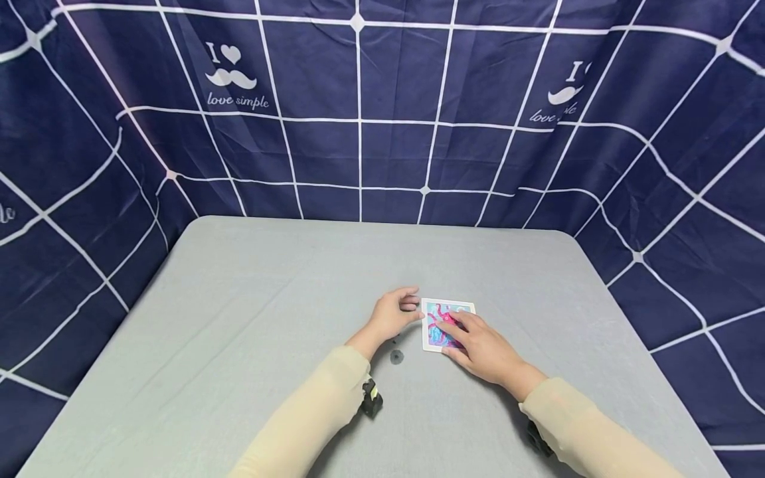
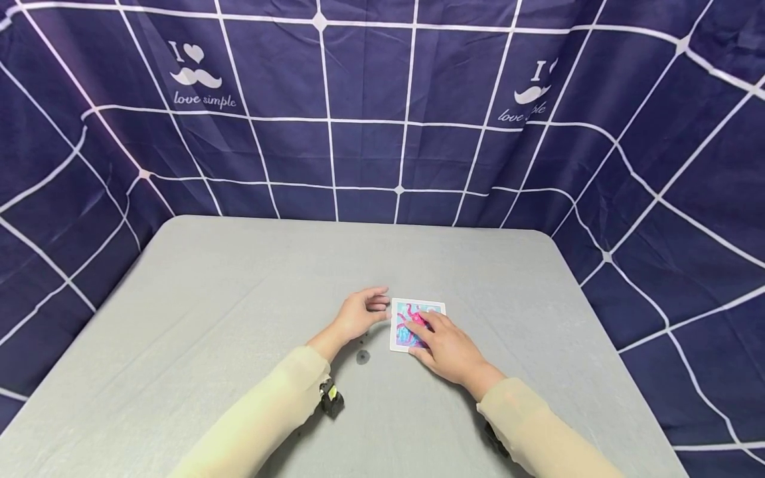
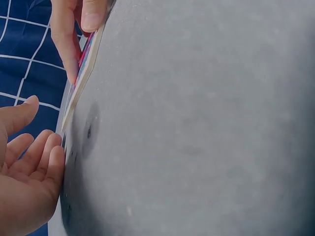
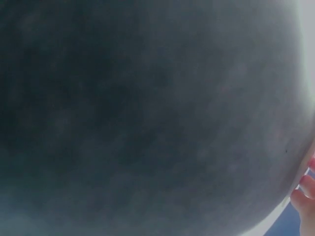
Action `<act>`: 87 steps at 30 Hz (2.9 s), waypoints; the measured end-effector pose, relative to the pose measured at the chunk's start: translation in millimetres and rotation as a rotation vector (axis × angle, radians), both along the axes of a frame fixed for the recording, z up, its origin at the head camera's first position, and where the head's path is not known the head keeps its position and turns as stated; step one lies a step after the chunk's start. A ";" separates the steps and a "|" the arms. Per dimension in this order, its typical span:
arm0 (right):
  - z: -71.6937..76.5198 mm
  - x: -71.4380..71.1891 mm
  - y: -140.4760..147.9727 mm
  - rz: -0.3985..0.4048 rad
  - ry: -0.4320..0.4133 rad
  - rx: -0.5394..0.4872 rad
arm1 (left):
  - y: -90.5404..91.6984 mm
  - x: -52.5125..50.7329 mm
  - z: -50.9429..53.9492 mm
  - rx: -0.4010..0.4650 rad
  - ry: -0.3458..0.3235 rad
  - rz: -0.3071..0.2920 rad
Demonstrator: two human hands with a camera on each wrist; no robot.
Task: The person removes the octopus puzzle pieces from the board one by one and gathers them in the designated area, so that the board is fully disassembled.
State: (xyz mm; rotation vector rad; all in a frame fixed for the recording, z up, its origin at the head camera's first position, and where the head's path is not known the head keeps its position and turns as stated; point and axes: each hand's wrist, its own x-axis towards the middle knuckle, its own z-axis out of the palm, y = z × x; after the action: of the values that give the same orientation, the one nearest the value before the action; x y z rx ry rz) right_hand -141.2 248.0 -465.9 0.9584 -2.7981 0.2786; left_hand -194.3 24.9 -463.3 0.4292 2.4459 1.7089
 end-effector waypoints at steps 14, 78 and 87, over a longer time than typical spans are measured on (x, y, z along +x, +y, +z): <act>7.2 0.4 0.4 -0.008 -0.040 -0.003 | 10.0 -3.6 7.0 -0.007 -0.083 -0.019; -0.9 5.7 -2.9 0.015 0.014 -0.027 | 26.9 -3.9 5.8 0.208 -0.318 0.171; -0.6 5.6 -3.4 0.020 0.028 -0.030 | 30.6 -8.0 7.1 0.069 -0.217 0.163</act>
State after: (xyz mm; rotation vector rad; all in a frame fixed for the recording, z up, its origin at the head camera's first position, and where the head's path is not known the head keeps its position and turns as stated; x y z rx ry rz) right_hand -135.6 244.6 -466.5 0.9762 -2.7521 0.3065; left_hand -202.3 55.5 -456.2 0.0469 2.3268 1.7994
